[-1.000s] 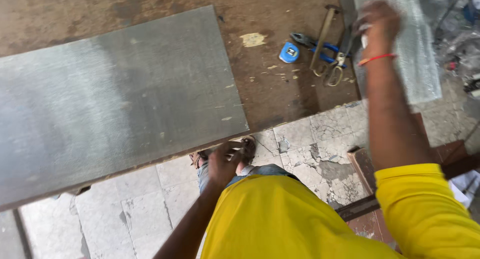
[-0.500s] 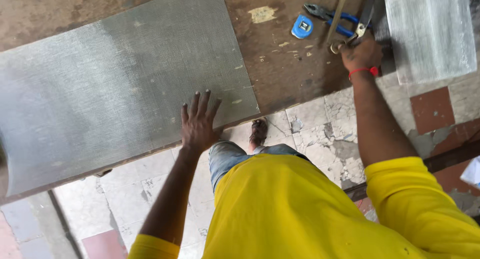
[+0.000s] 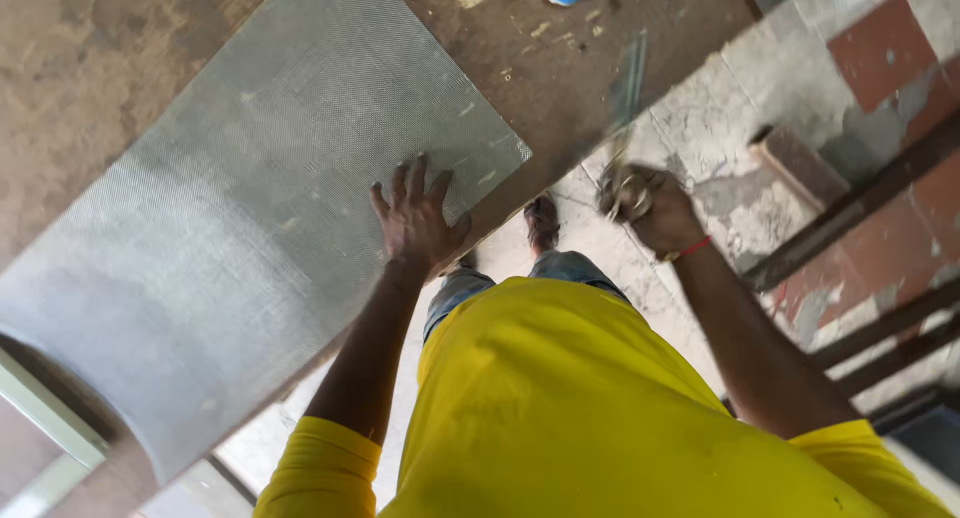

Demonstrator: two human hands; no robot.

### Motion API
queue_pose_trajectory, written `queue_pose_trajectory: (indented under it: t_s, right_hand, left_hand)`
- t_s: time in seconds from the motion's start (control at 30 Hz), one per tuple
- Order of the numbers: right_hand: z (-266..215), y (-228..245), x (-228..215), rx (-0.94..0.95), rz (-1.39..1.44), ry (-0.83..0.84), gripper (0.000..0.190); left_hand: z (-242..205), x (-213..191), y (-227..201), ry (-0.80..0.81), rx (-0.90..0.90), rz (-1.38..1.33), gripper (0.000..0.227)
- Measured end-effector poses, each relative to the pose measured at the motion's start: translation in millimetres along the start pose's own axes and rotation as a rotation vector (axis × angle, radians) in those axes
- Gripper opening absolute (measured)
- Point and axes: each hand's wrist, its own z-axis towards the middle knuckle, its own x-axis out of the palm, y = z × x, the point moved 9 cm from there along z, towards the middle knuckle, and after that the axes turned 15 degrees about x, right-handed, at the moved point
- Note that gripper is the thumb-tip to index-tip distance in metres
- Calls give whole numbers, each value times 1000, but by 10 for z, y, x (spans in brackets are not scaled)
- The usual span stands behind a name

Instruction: The person measures a window frame and a sheet of metal mesh using a tape measure, then cuts the mesh to size with scissors. The person trims the edges and folds the corners of the cut mesh piece on a wooden workbench.

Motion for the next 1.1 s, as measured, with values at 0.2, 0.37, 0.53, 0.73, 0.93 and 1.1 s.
queue_pose_trajectory:
  t_s: [0.2, 0.37, 0.53, 0.73, 0.93, 1.1]
  right_hand:
    - [-399, -1188, 789, 101, 229, -236, 22]
    - [-317, -1703, 971, 147, 81, -561, 24]
    - [-57, -1588, 1135, 111, 37, -590, 36]
    - [12, -1327, 1254, 112, -34, -693, 47]
    - [11, -1191, 1348, 99, -36, -656, 45]
    - [33, -1179, 1333, 69, -37, -642, 45]
  left_hand:
    - [84, 8, 60, -14, 53, -57, 72]
    - [58, -25, 89, -8, 62, -63, 70]
    - [98, -29, 86, 49, 30, -92, 73]
    - [83, -35, 115, 66, 21, -88, 74]
    - [82, -5, 144, 69, 5, -117, 73]
    - [91, 13, 150, 63, 0, -118, 71]
